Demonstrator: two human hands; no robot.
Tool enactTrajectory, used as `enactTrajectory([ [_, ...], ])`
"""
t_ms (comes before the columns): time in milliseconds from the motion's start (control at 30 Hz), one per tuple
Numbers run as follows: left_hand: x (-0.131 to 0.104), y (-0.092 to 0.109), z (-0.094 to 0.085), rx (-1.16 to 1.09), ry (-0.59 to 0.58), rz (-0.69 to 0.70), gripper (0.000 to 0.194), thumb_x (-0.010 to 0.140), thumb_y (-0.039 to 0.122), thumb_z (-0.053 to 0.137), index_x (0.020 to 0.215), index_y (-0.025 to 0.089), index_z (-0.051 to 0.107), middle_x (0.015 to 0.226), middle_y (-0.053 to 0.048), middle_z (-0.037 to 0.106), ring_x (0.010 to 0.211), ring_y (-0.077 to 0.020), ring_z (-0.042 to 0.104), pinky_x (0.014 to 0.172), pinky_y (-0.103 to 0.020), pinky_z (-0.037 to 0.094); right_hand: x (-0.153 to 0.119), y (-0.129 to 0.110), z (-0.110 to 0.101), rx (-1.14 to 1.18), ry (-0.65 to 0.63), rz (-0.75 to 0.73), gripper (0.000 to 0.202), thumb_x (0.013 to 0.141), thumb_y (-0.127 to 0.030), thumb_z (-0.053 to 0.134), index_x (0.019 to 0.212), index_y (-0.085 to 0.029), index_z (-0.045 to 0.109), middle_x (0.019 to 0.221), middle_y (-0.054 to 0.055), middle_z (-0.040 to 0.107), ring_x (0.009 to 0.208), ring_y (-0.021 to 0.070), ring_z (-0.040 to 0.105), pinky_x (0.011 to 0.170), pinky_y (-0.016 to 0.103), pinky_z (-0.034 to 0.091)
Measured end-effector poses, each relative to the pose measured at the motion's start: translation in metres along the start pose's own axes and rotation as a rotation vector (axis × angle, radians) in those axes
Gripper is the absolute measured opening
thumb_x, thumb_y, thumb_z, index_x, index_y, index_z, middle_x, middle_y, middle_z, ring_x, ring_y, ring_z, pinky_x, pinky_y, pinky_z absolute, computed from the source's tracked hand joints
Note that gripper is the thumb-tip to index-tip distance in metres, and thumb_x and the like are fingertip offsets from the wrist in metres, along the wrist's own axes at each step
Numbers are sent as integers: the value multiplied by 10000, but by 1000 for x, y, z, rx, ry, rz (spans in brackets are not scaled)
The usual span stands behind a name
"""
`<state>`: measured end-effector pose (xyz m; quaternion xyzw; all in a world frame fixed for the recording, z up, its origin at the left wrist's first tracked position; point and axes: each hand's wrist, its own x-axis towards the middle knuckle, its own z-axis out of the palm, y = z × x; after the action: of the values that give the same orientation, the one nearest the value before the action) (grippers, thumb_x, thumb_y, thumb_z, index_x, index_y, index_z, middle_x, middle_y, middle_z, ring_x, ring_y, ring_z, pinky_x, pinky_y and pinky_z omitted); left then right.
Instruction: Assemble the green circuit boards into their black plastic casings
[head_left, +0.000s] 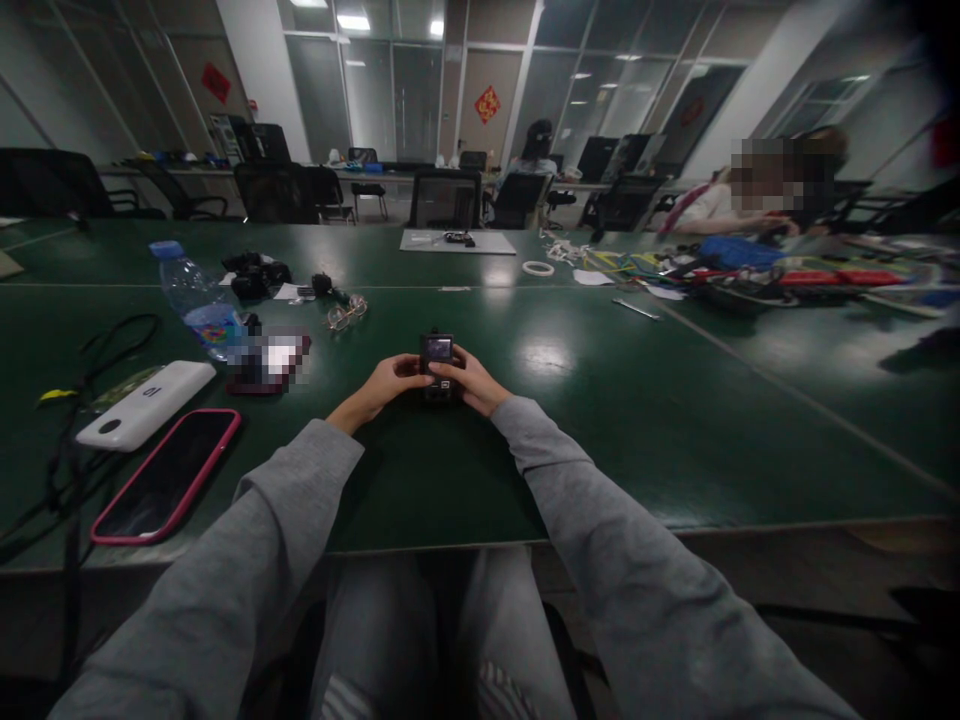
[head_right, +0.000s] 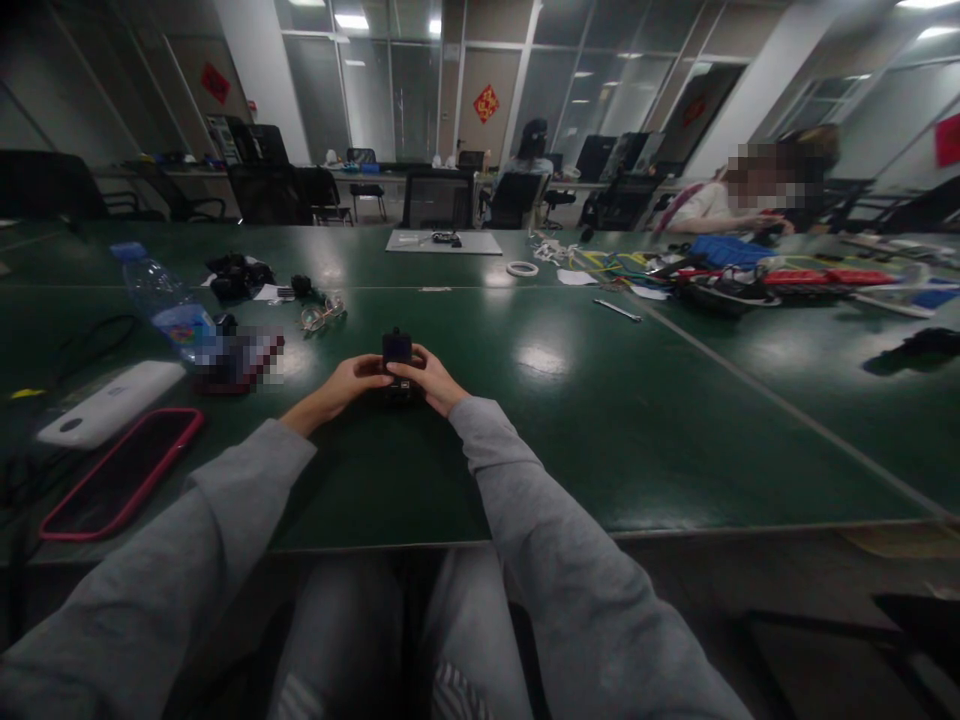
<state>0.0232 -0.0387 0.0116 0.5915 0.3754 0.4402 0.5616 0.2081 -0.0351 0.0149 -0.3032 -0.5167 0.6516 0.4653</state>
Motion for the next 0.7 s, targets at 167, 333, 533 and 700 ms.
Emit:
enactTrajectory([
  [167,0,0,0,8,9,0,505,634,238,822,1086,115,635,1089,-105,660,1004,-201,613,1003,-434,413,0,2,-4,-28,-13,-31,528,648,-337,839,1089,-225,572,1019,32,661,956,187,635,865,341,522],
  [333,-1,2,0,5,4,10,501,635,244,824,1081,115,636,1086,-101,659,1008,-197,615,1003,-424,413,1,2,-4,-39,-11,-9,558,648,-365,839,1116,-227,569,1043,42,663,948,186,641,874,346,529],
  [533,-1,0,0,-5,13,2,485,643,251,816,1074,113,644,1087,-105,663,1008,-199,614,1007,-427,408,1,-2,-8,-18,-42,34,563,651,-365,832,1126,-217,569,1078,53,659,944,179,649,883,336,541],
  [700,0,-1,-1,-9,6,6,496,642,259,819,1079,108,641,1075,-105,661,994,-197,614,985,-409,423,1,-4,-10,-69,-28,13,536,666,-360,823,1115,-206,573,1148,72,639,1012,190,638,931,347,534],
])
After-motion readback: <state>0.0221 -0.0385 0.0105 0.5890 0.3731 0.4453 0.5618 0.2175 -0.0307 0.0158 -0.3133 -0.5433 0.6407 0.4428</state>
